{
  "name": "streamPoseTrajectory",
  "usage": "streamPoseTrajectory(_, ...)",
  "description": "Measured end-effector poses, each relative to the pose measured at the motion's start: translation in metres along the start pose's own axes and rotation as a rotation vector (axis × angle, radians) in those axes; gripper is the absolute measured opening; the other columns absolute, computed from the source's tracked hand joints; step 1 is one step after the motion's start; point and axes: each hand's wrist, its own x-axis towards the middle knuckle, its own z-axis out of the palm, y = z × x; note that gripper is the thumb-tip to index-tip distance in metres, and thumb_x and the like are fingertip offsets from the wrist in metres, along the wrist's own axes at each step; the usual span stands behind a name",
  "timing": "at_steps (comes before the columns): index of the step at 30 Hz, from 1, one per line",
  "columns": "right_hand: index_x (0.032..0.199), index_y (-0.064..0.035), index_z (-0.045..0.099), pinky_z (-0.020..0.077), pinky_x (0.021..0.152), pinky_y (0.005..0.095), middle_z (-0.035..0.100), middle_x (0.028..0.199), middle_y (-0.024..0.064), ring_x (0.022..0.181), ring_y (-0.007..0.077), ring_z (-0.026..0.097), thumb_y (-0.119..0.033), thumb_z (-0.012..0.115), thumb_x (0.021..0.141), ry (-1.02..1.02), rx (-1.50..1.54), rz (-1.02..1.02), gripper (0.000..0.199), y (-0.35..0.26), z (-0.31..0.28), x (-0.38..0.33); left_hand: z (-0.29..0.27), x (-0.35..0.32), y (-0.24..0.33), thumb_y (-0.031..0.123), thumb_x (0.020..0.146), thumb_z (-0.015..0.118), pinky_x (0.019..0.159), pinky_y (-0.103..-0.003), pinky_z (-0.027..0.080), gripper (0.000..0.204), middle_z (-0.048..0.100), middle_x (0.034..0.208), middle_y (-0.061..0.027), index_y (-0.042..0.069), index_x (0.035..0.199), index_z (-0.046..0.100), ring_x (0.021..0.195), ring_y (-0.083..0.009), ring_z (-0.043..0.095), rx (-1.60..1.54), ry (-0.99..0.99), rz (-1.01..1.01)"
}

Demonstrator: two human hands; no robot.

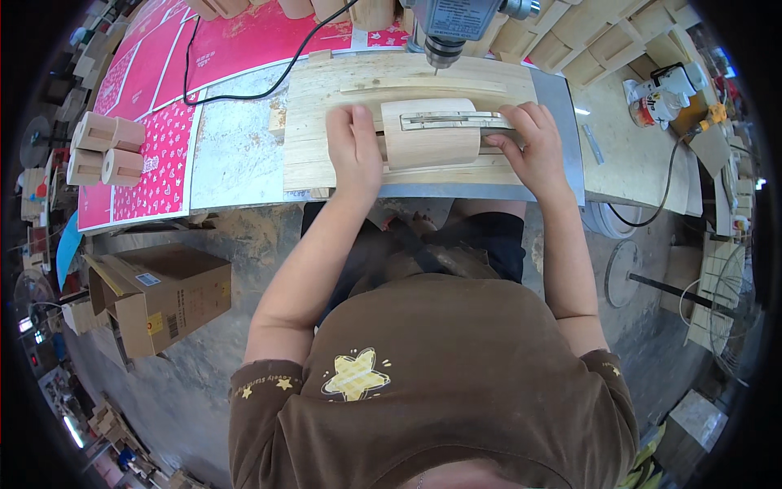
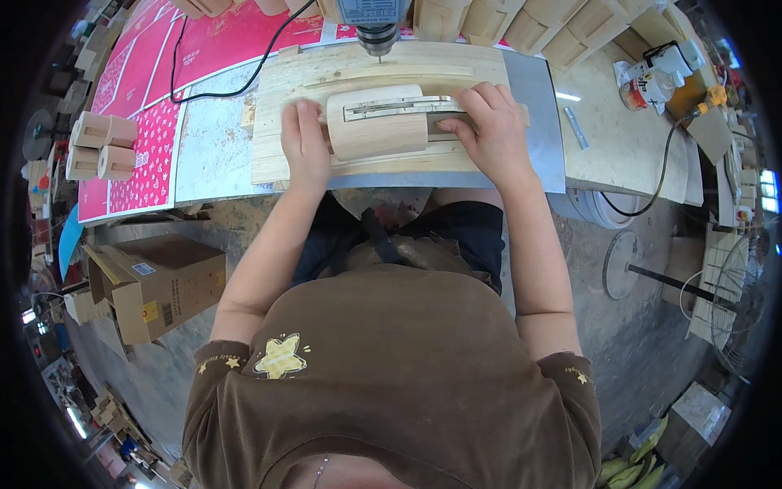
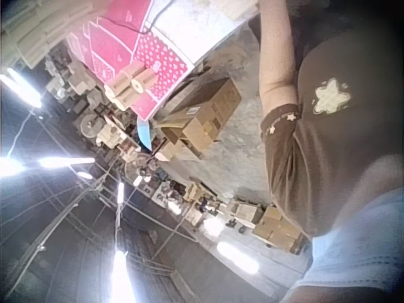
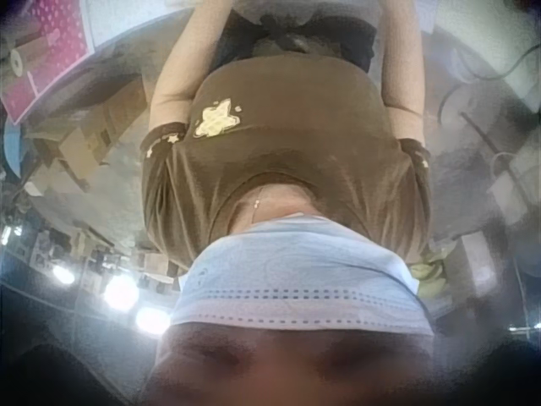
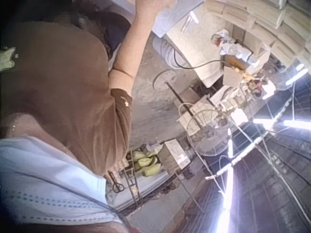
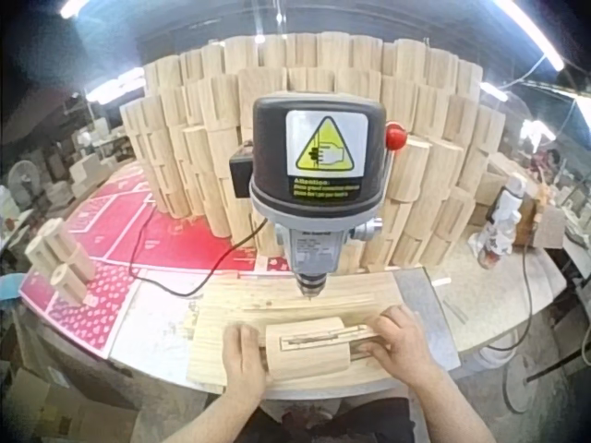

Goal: Operating a bench drill press to drill precision holes into cylindrical wooden blocks on an alignment jig.

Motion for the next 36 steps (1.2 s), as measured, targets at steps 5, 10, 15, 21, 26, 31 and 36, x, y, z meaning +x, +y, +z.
streamPoseTrajectory(5,0.097,-0.0072,0.062,0.0445,0.072,0.0381,0.058,0.088,0.0079,0.084,0.0293,0.053,-0.017,0.075,0.066,0.050,-0.072,0.050,0.035,0.015,0.003,0.010,-0.005,-0.028,0.016,0.033,0.076,0.069,0.082,-0.038,0.036,0.058,0.053,0.093,-0.0136,0.001,0.121,0.051,0.087,-0.0289,0.051,0.192,-0.348,0.266)
streamPoseTrajectory(10,0.098,-0.0081,0.062,0.0446,0.073,0.0379,0.059,0.089,0.0075,0.084,0.0295,0.053,-0.017,0.075,0.066,0.090,-0.101,0.068,0.036,0.018,0.019,0.031,-0.001,-0.005,0.011,0.033,0.063,0.079,0.085,-0.040,0.034,0.070,0.055,0.093,-0.0105,0.002,0.121,0.053,0.090,-0.0251,0.052,0.459,-0.330,0.277)
streamPoseTrajectory(15,0.100,-0.0096,0.063,0.0442,0.076,0.0398,0.059,0.087,0.0074,0.083,0.0293,0.053,-0.017,0.076,0.065,0.089,-0.078,0.035,0.038,0.002,0.035,0.038,-0.014,0.011,-0.012,0.034,0.058,0.081,0.089,-0.041,0.028,0.073,0.055,0.088,-0.0053,0.006,0.120,0.055,0.089,-0.0223,0.051,0.567,-0.297,0.317)
streamPoseTrajectory(21,0.101,-0.0056,0.061,0.0435,0.081,0.0286,0.061,0.091,0.0035,0.092,0.0172,0.056,-0.012,0.071,0.079,0.307,0.595,0.183,0.025,0.010,0.015,0.044,-0.015,0.014,-0.016,0.034,0.061,0.079,0.088,-0.040,0.029,0.067,0.055,0.084,-0.0028,0.007,0.119,0.056,0.086,-0.0220,0.052,0.601,-0.318,0.333)
streamPoseTrajectory(26,0.109,-0.0014,0.059,0.0441,0.067,0.0211,0.059,0.084,0.0036,0.078,0.0083,0.055,-0.021,0.055,0.092,0.616,0.486,-0.106,0.026,-0.003,-0.085,0.144,-0.014,0.014,-0.011,0.035,0.062,0.078,0.088,-0.041,0.028,0.067,0.055,0.083,-0.0033,0.008,0.119,0.057,0.087,-0.0219,0.051,0.594,-0.322,0.317)
streamPoseTrajectory(31,0.101,-0.0002,0.063,0.0445,0.070,0.0288,0.062,0.084,0.0096,0.077,0.0161,0.058,-0.024,0.046,0.093,0.471,0.303,0.083,0.030,-0.037,-0.089,0.177,-0.015,0.013,-0.013,0.036,0.062,0.078,0.088,-0.041,0.028,0.067,0.054,0.083,-0.0029,0.009,0.120,0.056,0.086,-0.0218,0.050,0.627,-0.326,0.293)
streamPoseTrajectory(36,0.100,0.0000,0.064,0.0381,0.060,0.0216,0.056,0.072,0.0022,0.067,0.0082,0.050,-0.024,0.048,0.095,0.466,0.154,0.110,0.029,-0.042,-0.100,0.119,-0.019,0.011,-0.011,0.036,0.063,0.077,0.087,-0.040,0.028,0.066,0.053,0.082,-0.0027,0.009,0.120,0.057,0.085,-0.0219,0.050,0.641,-0.316,0.283)
